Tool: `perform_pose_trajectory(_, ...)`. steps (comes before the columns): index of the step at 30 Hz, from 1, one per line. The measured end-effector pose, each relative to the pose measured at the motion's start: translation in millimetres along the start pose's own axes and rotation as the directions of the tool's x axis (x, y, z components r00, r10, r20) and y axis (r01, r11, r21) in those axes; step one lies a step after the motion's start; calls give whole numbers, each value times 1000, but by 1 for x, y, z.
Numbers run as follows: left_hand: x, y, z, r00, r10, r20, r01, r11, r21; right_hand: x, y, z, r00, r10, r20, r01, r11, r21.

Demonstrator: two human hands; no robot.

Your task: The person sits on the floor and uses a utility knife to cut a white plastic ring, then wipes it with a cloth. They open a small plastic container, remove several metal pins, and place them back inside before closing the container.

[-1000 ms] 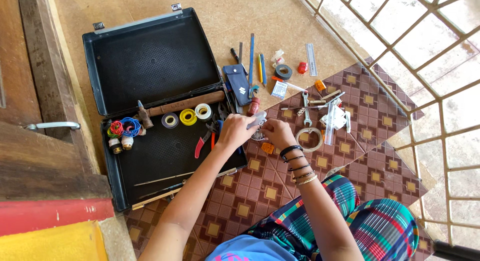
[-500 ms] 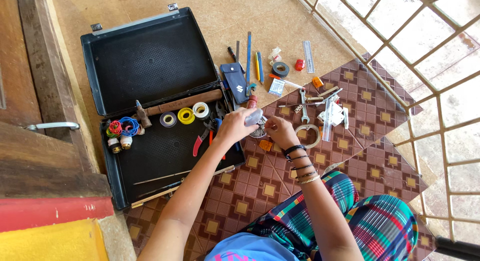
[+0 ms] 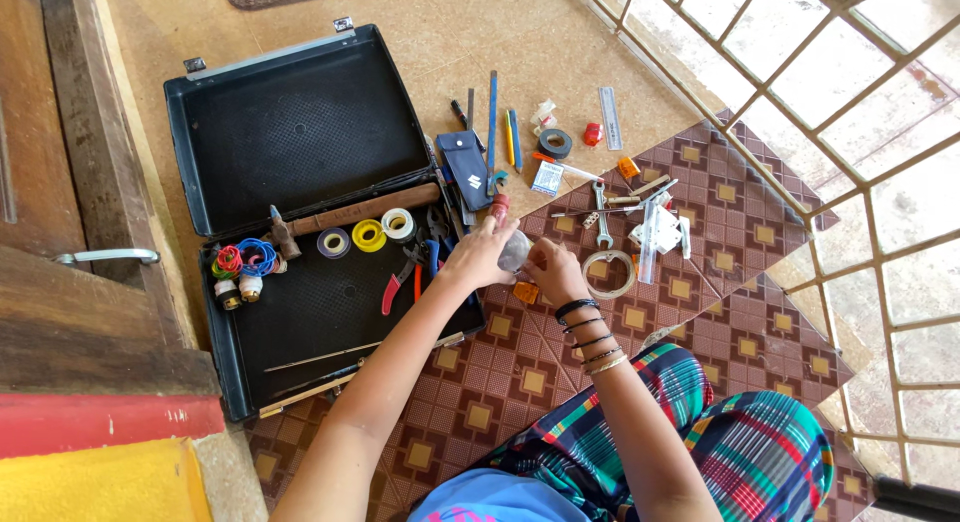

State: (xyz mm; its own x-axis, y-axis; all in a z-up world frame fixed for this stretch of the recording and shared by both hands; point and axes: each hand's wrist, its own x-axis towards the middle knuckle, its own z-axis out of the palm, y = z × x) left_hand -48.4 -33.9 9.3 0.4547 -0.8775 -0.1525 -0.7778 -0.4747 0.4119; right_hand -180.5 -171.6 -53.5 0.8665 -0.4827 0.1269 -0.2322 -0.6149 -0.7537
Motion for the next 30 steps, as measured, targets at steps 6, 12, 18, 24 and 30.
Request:
perform_pose_trajectory(6, 15, -1, 16, 998, 48, -35, -38, 970, 239, -1, 4, -13, 983, 180, 38, -184, 944, 275)
perform_pose_trajectory(12, 25, 1, 25, 997, 72, 3, -68, 934, 352, -4, 16, -31, 983, 97, -154, -72, 984, 160)
perform_pose_trajectory(18, 19, 3, 9, 999, 30, -19, -26, 983, 181, -4, 10, -25, 991, 0, -136, 24, 985, 173)
perform_pose_trajectory(24, 12, -2, -22, 964, 61, -259, -114, 974, -194, 1, -7, -22, 993, 118, 4, -91, 742, 664)
perform_pose_trajectory(30, 4, 19, -42, 956, 156, -247, -197, 969, -152, 9, -38, -31, 992, 111, -57, -57, 811, 583)
